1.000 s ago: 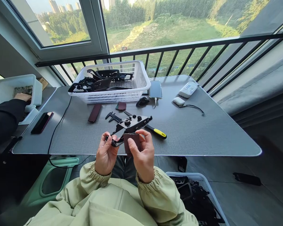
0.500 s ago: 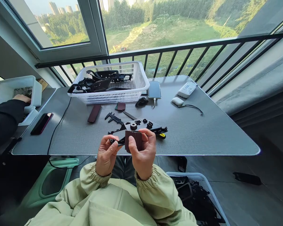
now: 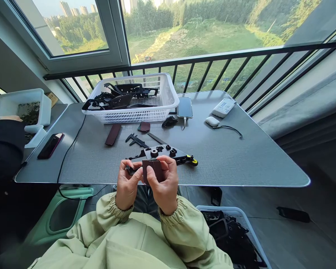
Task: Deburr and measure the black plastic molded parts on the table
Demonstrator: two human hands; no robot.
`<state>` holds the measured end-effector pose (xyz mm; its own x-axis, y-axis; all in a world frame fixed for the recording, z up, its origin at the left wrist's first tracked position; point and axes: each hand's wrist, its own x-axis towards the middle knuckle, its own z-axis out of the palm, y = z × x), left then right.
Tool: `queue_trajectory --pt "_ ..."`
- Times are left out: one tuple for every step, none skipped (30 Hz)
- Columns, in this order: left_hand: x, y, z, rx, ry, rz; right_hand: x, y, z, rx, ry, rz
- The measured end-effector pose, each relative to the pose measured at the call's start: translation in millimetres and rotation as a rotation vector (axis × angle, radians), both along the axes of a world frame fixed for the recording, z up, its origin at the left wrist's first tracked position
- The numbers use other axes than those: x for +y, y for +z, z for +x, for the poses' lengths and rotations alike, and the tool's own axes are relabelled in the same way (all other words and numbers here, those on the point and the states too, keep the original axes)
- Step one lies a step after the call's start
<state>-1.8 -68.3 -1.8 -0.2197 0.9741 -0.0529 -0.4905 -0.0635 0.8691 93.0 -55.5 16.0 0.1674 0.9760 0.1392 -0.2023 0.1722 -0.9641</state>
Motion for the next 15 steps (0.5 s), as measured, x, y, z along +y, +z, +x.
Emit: queue_trajectory --pt "0.2 -1.1 0.4 -0.009 0.021 -0.006 -1.2 0.4 -0.7 -0.007 0.023 -0.006" --pt "0.4 -1.9 0.7 -0.023 0.042 -0.013 -2.1 0.7 -1.0 -0.015 0.040 -0.010" --pt "0.6 -2.4 0.8 -0.038 0.063 -0.021 -2.6 0.9 -0.8 -0.026 0.054 -0.014" --pt "0.8 -2.7 0.8 -0.052 0.082 -0.031 -2.8 1.1 -0.1 -0.040 0.065 -0.019" --pt "0.9 -2.8 0.7 -0.063 0.098 -0.038 -2.8 1.4 1.1 -0.055 0.071 -0.025" --pt "0.9 -2.9 0.4 -0.069 0.113 -0.041 -2.5 1.8 2.7 -0.070 0.072 -0.034" --pt "0.7 -2.9 0.2 -0.067 0.129 -0.037 -2.2 2.2 4.5 -0.086 0.068 -0.044" --pt "0.5 -3.1 0.0 -0.058 0.144 -0.027 -2.1 2.8 6.2 -0.102 0.062 -0.051" --pt "0.1 -3.3 -0.2 -0.044 0.157 -0.011 -2.1 3.4 7.7 -0.118 0.057 -0.054" --pt "-0.5 -3.6 -0.3 -0.028 0.167 0.009 -2.6 4.0 8.6 -0.133 0.061 -0.053" --pt "-1.2 -4.0 -0.3 -0.006 0.174 0.031 -3.3 4.4 8.8 -0.147 0.074 -0.049" --pt "-2.0 -4.5 -0.3 0.021 0.178 0.051 -4.4 4.6 8.4 -0.163 0.098 -0.043" --pt "-2.8 -5.2 -0.3 0.055 0.184 0.071 -5.6 4.5 7.3 -0.182 0.124 -0.033" --pt "-3.5 -5.9 -0.3 0.092 0.191 0.091 -6.7 4.1 5.9 -0.205 0.148 -0.021" --pt "-4.1 -6.7 -0.4 0.130 0.197 0.112 -7.7 3.6 4.3 -0.229 0.163 -0.009"
